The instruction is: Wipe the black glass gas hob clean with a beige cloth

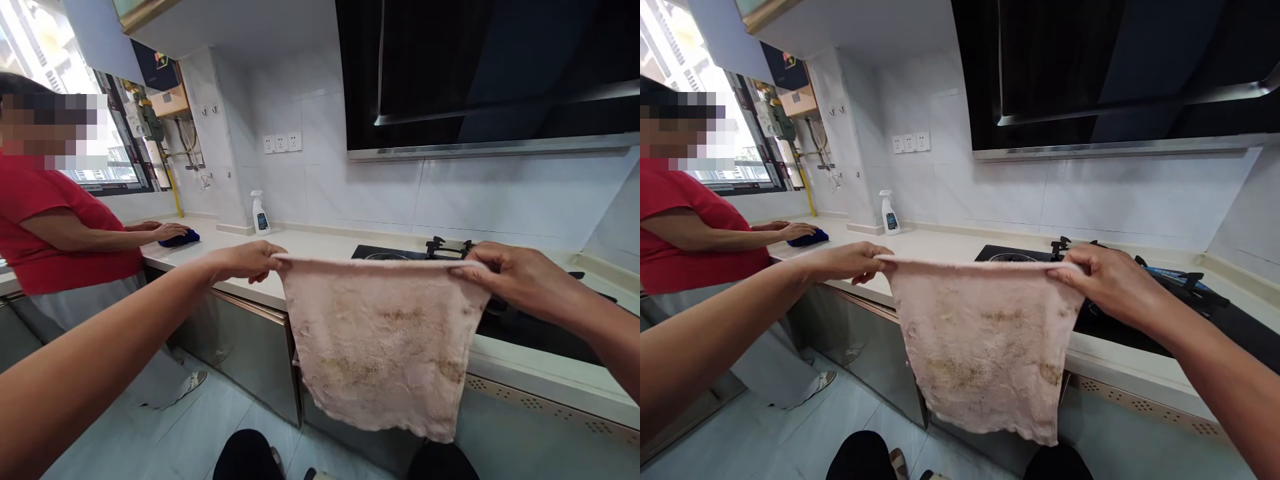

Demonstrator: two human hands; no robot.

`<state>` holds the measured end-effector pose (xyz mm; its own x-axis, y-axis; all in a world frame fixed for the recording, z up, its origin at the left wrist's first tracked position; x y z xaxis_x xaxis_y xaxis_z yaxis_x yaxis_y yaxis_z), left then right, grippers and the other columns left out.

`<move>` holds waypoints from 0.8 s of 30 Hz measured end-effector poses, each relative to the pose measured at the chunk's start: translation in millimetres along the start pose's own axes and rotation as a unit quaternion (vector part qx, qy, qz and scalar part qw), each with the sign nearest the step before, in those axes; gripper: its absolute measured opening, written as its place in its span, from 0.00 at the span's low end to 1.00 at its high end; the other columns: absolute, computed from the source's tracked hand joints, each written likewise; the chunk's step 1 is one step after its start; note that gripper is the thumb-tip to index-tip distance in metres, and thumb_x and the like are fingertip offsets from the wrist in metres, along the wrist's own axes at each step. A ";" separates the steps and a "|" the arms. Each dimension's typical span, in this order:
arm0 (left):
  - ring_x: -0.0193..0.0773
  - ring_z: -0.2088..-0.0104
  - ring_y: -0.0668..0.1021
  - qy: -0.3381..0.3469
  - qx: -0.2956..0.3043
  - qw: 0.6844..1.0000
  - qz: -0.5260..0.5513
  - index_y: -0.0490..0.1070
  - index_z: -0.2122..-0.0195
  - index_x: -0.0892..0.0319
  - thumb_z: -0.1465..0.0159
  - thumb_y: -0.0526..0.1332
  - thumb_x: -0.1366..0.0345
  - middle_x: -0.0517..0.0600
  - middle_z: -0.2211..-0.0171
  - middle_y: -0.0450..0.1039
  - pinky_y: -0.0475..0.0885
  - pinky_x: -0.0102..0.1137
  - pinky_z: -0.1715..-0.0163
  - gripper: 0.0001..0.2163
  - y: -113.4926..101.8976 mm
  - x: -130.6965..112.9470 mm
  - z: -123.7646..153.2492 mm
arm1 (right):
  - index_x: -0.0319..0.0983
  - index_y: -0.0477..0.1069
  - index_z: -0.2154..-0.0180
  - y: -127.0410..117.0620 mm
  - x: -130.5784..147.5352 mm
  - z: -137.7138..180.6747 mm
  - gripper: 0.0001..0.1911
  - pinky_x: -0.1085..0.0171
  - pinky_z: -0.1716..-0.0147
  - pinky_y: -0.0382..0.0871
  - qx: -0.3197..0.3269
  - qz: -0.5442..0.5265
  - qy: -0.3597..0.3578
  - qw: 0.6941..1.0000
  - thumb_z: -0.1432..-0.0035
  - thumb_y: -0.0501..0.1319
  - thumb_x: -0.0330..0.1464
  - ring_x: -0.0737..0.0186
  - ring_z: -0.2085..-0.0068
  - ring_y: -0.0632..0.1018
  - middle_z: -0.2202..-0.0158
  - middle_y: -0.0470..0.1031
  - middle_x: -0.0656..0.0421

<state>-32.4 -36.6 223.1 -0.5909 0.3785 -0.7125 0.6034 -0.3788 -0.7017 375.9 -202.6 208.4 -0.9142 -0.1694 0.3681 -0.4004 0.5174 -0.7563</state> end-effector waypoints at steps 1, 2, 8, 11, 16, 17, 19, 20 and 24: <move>0.37 0.82 0.69 -0.009 -0.032 0.999 0.017 0.79 0.72 0.57 0.45 0.69 0.66 0.46 0.83 0.65 0.62 0.31 0.77 0.02 -6.2 -3.7 -9.1 | 0.43 0.66 0.77 -2.9 -2.1 -12.4 0.29 0.62 0.75 0.51 0.003 -0.012 0.036 0.999 0.38 0.62 0.58 0.68 0.79 0.64 0.82 0.64 0.62; 0.37 0.83 0.69 -0.012 -0.071 0.997 0.040 0.80 0.69 0.58 0.45 0.68 0.67 0.46 0.83 0.66 0.63 0.32 0.77 0.03 -11.8 -9.1 -19.1 | 0.43 0.67 0.76 -5.6 -3.2 -25.6 0.26 0.63 0.74 0.51 0.003 -0.031 0.074 0.997 0.36 0.62 0.54 0.69 0.80 0.63 0.85 0.61 0.65; 0.38 0.78 0.78 0.050 -0.226 0.947 0.224 0.74 0.58 0.62 0.41 0.62 0.73 0.51 0.72 0.74 0.72 0.34 0.72 0.10 -31.2 -64.4 -82.5 | 0.32 0.69 0.60 -38.5 26.6 -102.5 0.16 0.63 0.67 0.63 -0.096 -0.235 0.143 0.956 0.30 0.57 0.40 0.71 0.77 0.74 0.80 0.68 0.69; 0.37 0.75 0.81 0.106 -0.255 0.925 0.261 0.71 0.55 0.60 0.38 0.59 0.71 0.50 0.69 0.74 0.77 0.34 0.68 0.10 -44.2 -88.8 -100.2 | 0.35 0.67 0.56 -63.1 44.1 -116.1 0.12 0.63 0.63 0.68 -0.133 -0.253 0.091 0.954 0.29 0.57 0.39 0.70 0.71 0.78 0.75 0.71 0.68; 0.37 0.72 0.83 0.120 -0.216 0.936 0.250 0.65 0.56 0.57 0.40 0.59 0.72 0.48 0.68 0.76 0.77 0.30 0.69 0.11 -43.0 -70.3 -99.0 | 0.42 0.67 0.65 -60.4 44.2 -82.2 0.09 0.65 0.65 0.71 -0.083 -0.187 0.026 0.979 0.33 0.61 0.38 0.66 0.69 0.78 0.73 0.77 0.62; 0.38 0.72 0.82 0.108 -0.180 0.949 0.236 0.66 0.58 0.58 0.41 0.59 0.71 0.48 0.70 0.76 0.77 0.29 0.70 0.10 -35.3 -56.8 -95.3 | 0.42 0.68 0.66 -49.4 41.0 -68.6 0.10 0.65 0.66 0.70 -0.052 -0.162 0.020 0.985 0.33 0.61 0.39 0.65 0.69 0.78 0.73 0.78 0.61; 0.37 0.73 0.82 0.081 -0.094 0.972 0.200 0.67 0.61 0.59 0.42 0.61 0.70 0.48 0.73 0.75 0.75 0.29 0.71 0.08 -14.9 -23.4 -83.6 | 0.41 0.70 0.66 -17.4 33.5 -37.0 0.13 0.64 0.66 0.69 0.035 -0.129 0.014 0.991 0.33 0.59 0.43 0.64 0.69 0.78 0.71 0.79 0.60; 0.37 0.74 0.81 0.066 -0.053 0.980 0.180 0.68 0.62 0.59 0.43 0.62 0.69 0.48 0.74 0.75 0.75 0.29 0.71 0.08 -3.5 -4.7 -76.4 | 0.42 0.71 0.65 1.5 29.8 -19.8 0.15 0.64 0.67 0.69 0.082 -0.121 0.012 0.989 0.33 0.58 0.45 0.63 0.69 0.78 0.71 0.79 0.60; 0.39 0.74 0.81 -0.005 0.090 0.991 0.103 0.72 0.63 0.59 0.48 0.64 0.65 0.46 0.77 0.75 0.76 0.30 0.71 0.11 41.9 63.2 -53.0 | 0.42 0.70 0.69 71.0 13.1 34.6 0.18 0.65 0.67 0.68 0.209 -0.145 0.017 0.967 0.34 0.57 0.47 0.61 0.68 0.78 0.71 0.77 0.60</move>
<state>-16.1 16.2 148.9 -0.4709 0.2682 -0.8405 0.6074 -0.5924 -0.5293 333.4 -197.1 140.9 -0.7605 -0.2245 0.6093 -0.6358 0.0665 -0.7690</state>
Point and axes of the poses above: each hand's wrist, its own z-axis away from the middle knuckle, its own y-axis out of the palm, x = y × z, the point moved 6 cm from there along -z, towards the middle knuckle
